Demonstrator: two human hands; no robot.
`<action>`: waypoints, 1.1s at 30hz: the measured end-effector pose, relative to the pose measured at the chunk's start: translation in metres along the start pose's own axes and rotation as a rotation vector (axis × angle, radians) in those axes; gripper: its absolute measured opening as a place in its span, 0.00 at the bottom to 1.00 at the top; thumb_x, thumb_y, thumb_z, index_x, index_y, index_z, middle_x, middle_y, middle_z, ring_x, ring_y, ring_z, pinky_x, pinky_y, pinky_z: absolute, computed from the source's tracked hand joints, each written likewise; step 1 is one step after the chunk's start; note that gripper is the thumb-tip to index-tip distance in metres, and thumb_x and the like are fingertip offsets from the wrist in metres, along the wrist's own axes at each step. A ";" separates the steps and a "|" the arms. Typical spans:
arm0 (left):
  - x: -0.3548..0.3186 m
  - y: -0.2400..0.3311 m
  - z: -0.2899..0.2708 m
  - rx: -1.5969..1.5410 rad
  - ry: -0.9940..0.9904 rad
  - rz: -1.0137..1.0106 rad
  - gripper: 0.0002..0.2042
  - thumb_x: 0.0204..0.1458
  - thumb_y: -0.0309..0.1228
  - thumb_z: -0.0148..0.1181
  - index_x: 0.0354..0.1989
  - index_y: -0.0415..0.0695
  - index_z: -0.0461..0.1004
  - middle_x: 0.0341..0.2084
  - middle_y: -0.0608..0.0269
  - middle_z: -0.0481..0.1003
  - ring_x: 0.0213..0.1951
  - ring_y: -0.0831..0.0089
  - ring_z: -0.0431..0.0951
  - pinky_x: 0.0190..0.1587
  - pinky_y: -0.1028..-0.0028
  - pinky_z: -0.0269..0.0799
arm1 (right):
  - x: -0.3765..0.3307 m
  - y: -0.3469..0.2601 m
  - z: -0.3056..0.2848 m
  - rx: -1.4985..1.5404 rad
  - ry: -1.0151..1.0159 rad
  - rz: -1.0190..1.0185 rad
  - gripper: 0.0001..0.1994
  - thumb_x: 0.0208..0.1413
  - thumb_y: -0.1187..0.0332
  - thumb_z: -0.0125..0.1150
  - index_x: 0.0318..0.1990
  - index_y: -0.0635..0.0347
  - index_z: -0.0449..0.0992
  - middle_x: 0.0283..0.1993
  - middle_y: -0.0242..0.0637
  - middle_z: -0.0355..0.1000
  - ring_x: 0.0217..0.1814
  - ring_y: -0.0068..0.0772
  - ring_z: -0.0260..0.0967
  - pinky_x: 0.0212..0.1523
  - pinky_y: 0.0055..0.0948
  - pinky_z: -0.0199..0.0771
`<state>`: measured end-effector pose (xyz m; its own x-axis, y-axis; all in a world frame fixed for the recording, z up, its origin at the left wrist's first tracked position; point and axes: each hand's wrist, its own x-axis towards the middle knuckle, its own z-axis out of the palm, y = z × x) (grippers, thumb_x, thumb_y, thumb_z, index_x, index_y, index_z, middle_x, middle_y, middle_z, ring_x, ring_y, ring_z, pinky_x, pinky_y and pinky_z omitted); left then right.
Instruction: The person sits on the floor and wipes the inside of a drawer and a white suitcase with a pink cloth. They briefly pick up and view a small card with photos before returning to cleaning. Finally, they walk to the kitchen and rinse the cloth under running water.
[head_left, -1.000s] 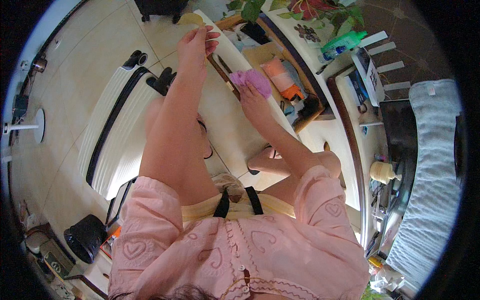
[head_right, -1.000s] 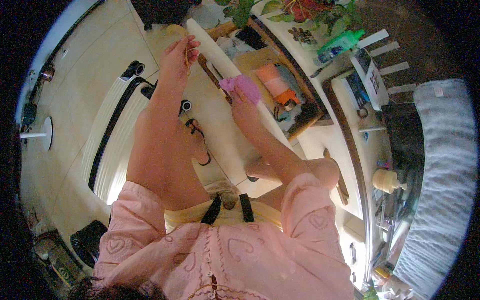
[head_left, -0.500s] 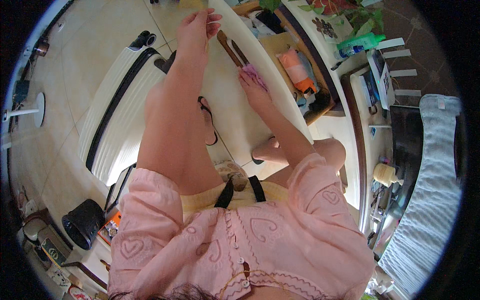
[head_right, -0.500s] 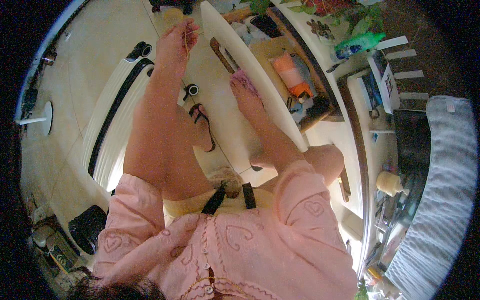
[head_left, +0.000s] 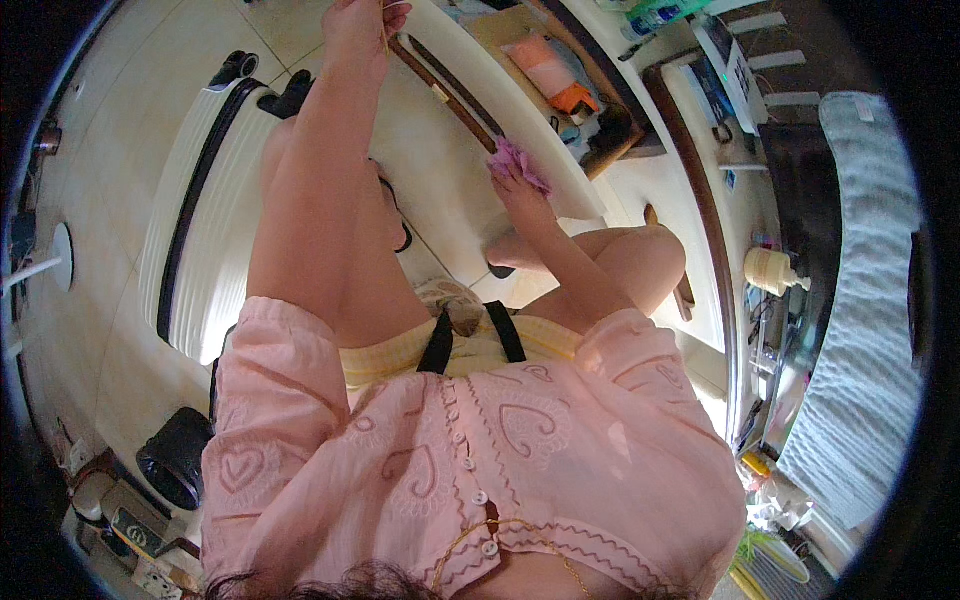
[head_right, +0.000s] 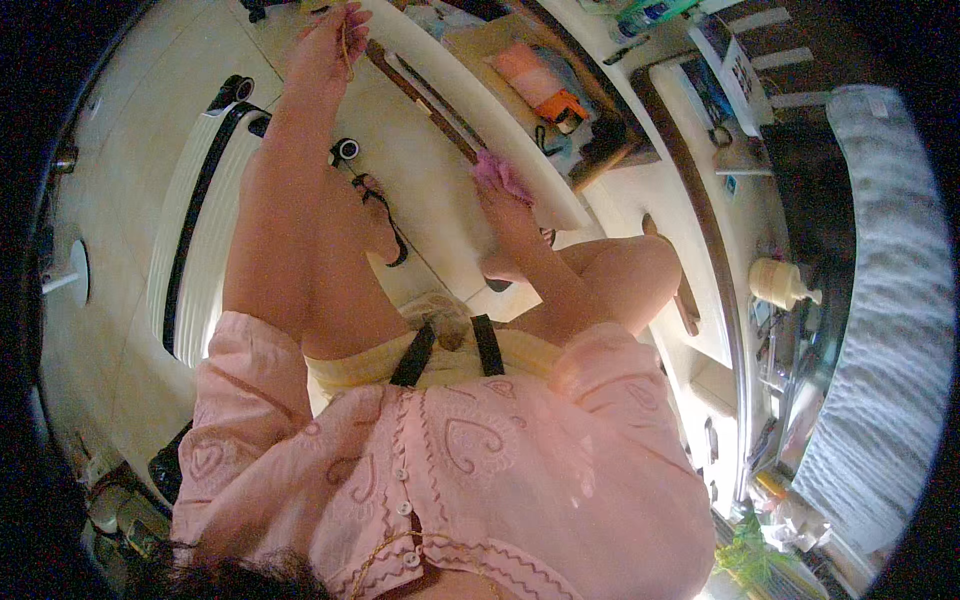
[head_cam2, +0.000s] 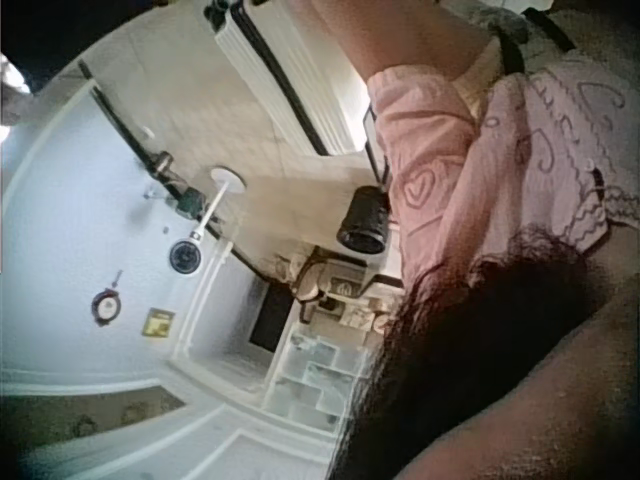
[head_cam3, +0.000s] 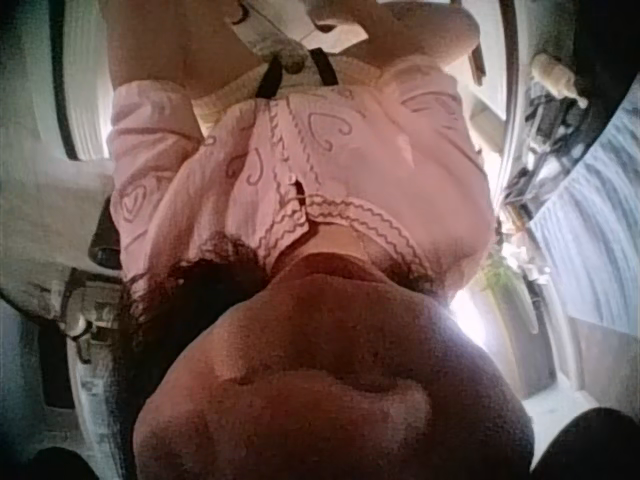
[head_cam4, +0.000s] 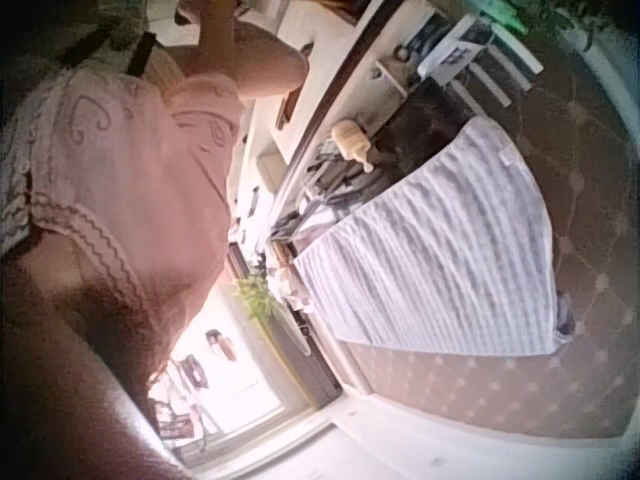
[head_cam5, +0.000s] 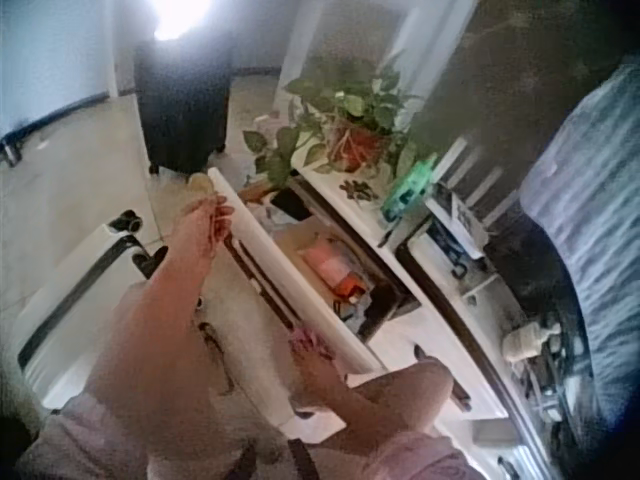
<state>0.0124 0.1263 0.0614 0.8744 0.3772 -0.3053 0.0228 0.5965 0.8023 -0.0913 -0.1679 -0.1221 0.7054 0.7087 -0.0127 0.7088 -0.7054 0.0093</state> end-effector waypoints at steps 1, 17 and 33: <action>-0.002 -0.003 0.002 -0.016 -0.035 0.011 0.13 0.57 0.35 0.44 0.38 0.37 0.68 0.25 0.60 0.69 0.22 0.76 0.67 0.23 0.76 0.65 | -0.010 0.002 -0.002 0.049 -0.016 0.015 0.25 0.45 0.70 0.45 0.55 0.62 0.58 0.57 0.39 0.56 0.59 0.44 0.53 0.59 0.38 0.52; 0.008 -0.021 0.017 0.101 -0.060 0.009 0.10 0.55 0.32 0.47 0.32 0.38 0.70 0.19 0.63 0.69 0.18 0.77 0.65 0.21 0.76 0.63 | -0.045 0.007 -0.045 0.324 0.006 0.081 0.21 0.41 0.73 0.49 0.48 0.62 0.67 0.54 0.38 0.60 0.57 0.40 0.55 0.57 0.35 0.57; -0.006 -0.016 0.031 0.092 -0.013 -0.022 0.11 0.54 0.33 0.47 0.35 0.37 0.69 0.21 0.62 0.69 0.17 0.77 0.64 0.20 0.77 0.62 | -0.045 0.013 -0.034 0.339 -0.013 0.151 0.26 0.34 0.69 0.54 0.48 0.65 0.67 0.53 0.44 0.61 0.58 0.44 0.54 0.56 0.35 0.57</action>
<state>0.0223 0.0922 0.0662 0.8794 0.3551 -0.3171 0.0860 0.5365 0.8395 -0.1137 -0.2082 -0.0872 0.8004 0.5974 -0.0493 0.5539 -0.7686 -0.3200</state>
